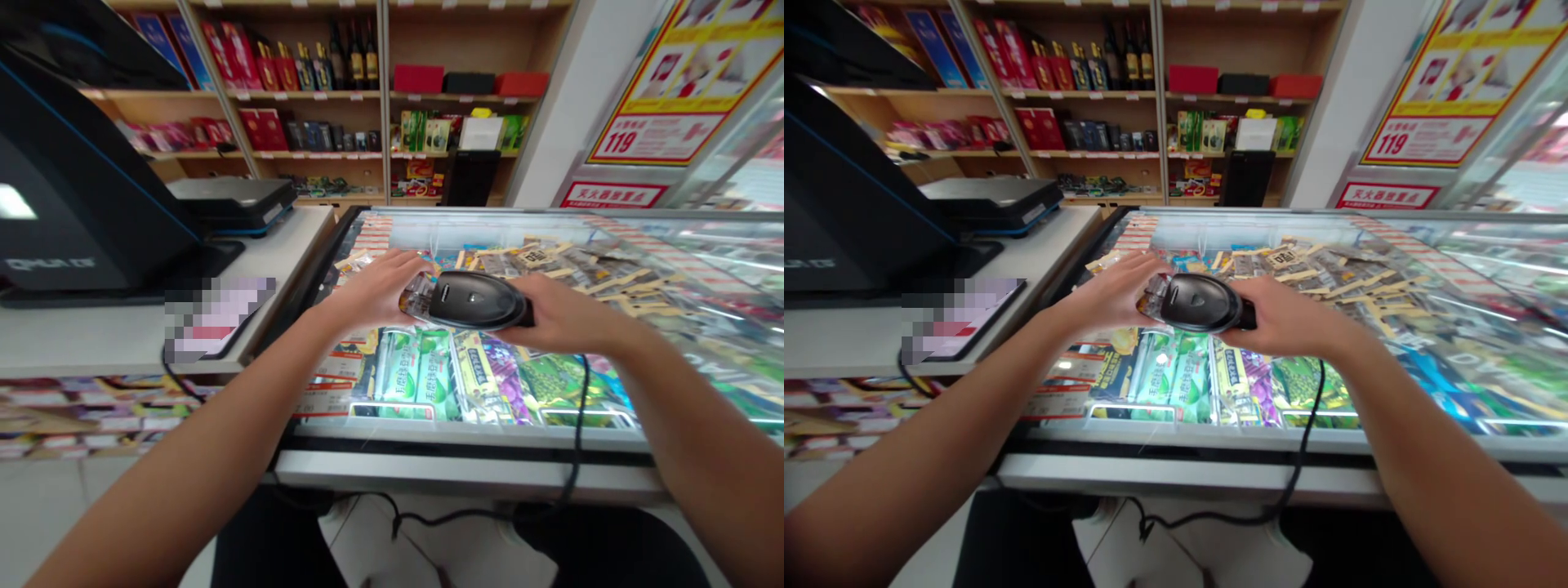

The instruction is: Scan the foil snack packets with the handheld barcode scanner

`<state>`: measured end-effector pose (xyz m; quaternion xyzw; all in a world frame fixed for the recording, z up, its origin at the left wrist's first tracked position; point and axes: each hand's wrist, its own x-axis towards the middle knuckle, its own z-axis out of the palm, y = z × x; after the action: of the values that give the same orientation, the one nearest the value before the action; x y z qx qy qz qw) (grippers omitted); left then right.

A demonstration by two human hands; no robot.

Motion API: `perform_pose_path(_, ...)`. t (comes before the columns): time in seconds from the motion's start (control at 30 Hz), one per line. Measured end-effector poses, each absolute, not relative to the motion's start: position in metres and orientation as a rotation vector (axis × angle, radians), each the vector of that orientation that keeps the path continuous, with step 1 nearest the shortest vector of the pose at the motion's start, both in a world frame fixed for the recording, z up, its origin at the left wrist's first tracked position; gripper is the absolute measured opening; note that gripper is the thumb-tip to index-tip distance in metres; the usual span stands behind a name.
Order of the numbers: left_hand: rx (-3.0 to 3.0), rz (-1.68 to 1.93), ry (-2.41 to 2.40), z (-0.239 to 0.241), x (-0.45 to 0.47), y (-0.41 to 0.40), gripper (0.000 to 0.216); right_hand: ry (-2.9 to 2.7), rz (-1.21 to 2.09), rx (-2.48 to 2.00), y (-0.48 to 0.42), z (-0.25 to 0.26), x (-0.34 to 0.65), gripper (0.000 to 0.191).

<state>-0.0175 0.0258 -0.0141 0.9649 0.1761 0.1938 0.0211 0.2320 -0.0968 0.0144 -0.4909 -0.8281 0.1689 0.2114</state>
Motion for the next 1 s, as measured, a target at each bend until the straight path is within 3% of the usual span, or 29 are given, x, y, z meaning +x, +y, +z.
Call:
perform_pose_path(0.3, 2.998, 0.579, 0.549, -0.009, -0.023, 0.03, 0.053, -2.153, 0.576, -1.687, -0.099, 0.021, 0.265, 0.033)
perform_pose_path(0.8, 3.079, 0.523, 0.648, -0.005, -0.027, 0.033, 0.054, -2.135, 0.581, -1.694, -0.1, 0.026, 0.27, 0.024)
perform_pose_path(0.9, 3.075, 0.542, 0.897, -0.004, -0.03, 0.036, 0.054, -2.023, 0.526, -1.78, -0.098, 0.026, 0.268, 0.029)
perform_pose_path(1.0, 2.891, 0.626, 1.44, -0.004, -0.034, 0.041, 0.053, -1.919, 0.427, -1.871, -0.094, 0.023, 0.269, 0.032)
